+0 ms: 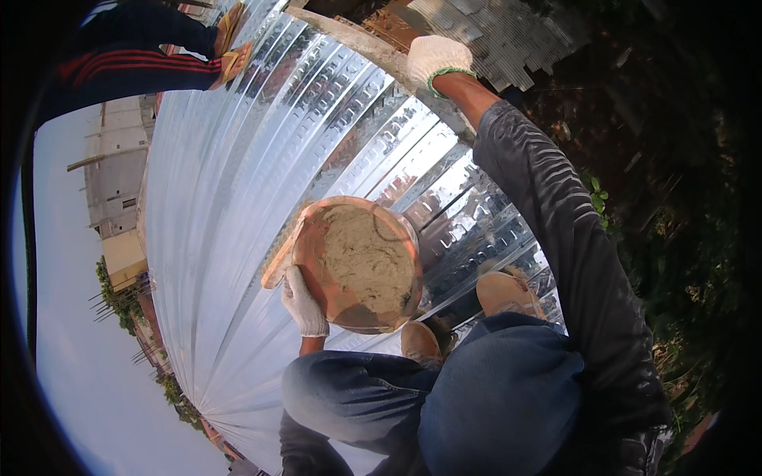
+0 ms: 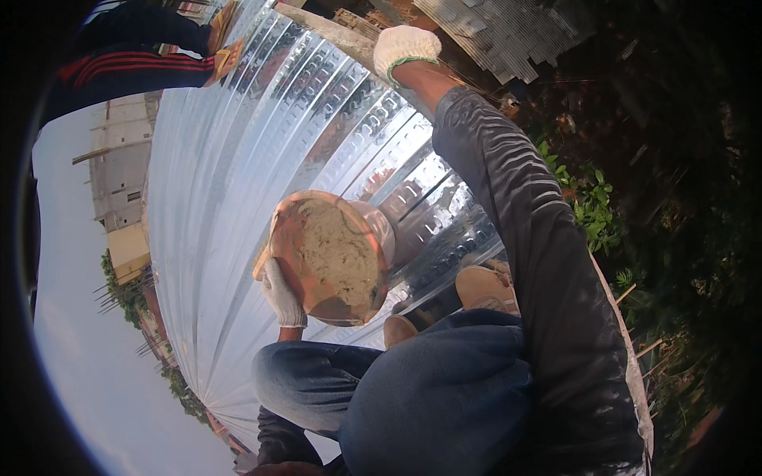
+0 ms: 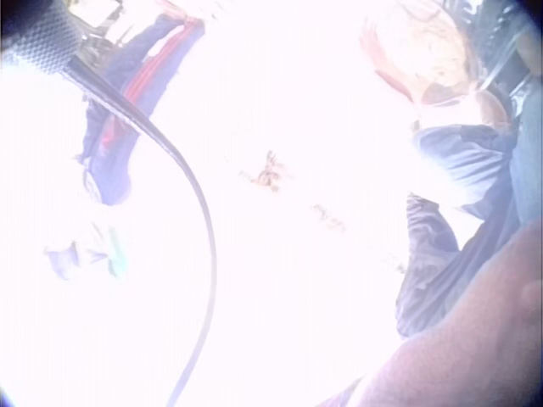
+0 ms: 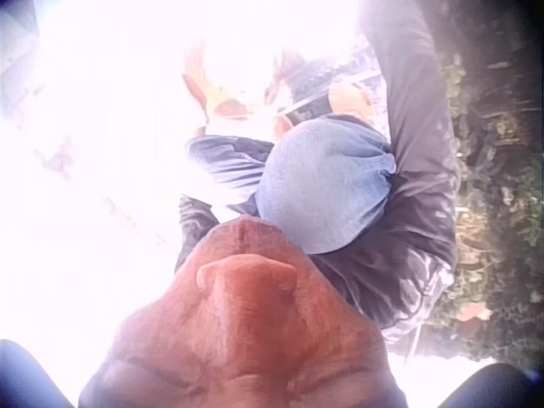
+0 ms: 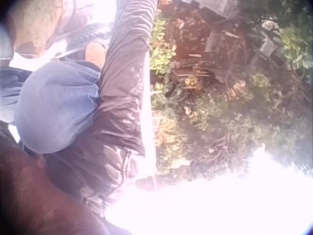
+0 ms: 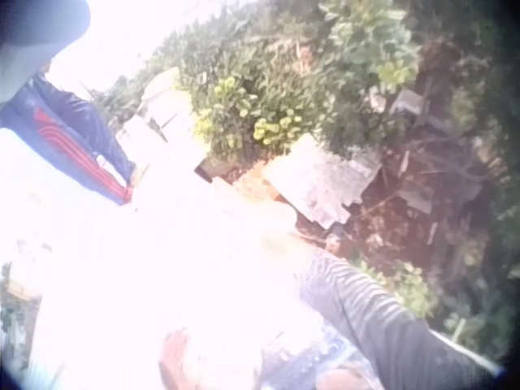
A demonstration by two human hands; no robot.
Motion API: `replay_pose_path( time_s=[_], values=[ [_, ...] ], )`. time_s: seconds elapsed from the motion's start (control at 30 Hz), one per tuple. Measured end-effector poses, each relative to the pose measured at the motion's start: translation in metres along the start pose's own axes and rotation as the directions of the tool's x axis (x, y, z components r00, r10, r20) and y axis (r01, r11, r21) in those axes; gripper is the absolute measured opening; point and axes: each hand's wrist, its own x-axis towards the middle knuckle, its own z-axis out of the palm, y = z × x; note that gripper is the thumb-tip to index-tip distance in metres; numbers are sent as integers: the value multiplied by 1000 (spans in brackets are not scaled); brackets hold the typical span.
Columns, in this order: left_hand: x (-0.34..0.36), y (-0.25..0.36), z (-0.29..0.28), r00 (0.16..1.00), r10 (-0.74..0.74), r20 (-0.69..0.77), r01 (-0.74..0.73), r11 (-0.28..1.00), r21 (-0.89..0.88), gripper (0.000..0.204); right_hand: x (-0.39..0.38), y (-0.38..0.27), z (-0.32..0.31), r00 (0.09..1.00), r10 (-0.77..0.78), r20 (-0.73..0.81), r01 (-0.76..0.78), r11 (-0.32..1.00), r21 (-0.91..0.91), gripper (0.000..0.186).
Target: The person scoops cement from a bucket with a trowel and applies it to the edge of a corrugated metal roof. The person repeats this process, smoothing the cement along the roof edge.
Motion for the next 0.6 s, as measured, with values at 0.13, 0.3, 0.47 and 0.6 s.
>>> replay_pose_path(
  time_s=[0.13,0.3,0.47,0.6],
  values=[
    [4,3,-17,997,34,-62,-31,998,48,28,-55,-9,-21,989,-94,115,88,995,54,35],
    [3,4,-8,996,91,11,-92,980,179,30,-88,27,-22,962,21,273,-26,1000,16,37],
    [10,-5,-17,996,92,-16,-90,991,101,31,-98,40,-37,966,35,256,-54,996,65,43],
    [13,-14,-22,998,60,-35,-58,997,60,30,-114,17,-24,959,-104,265,84,993,86,46]
  ],
)
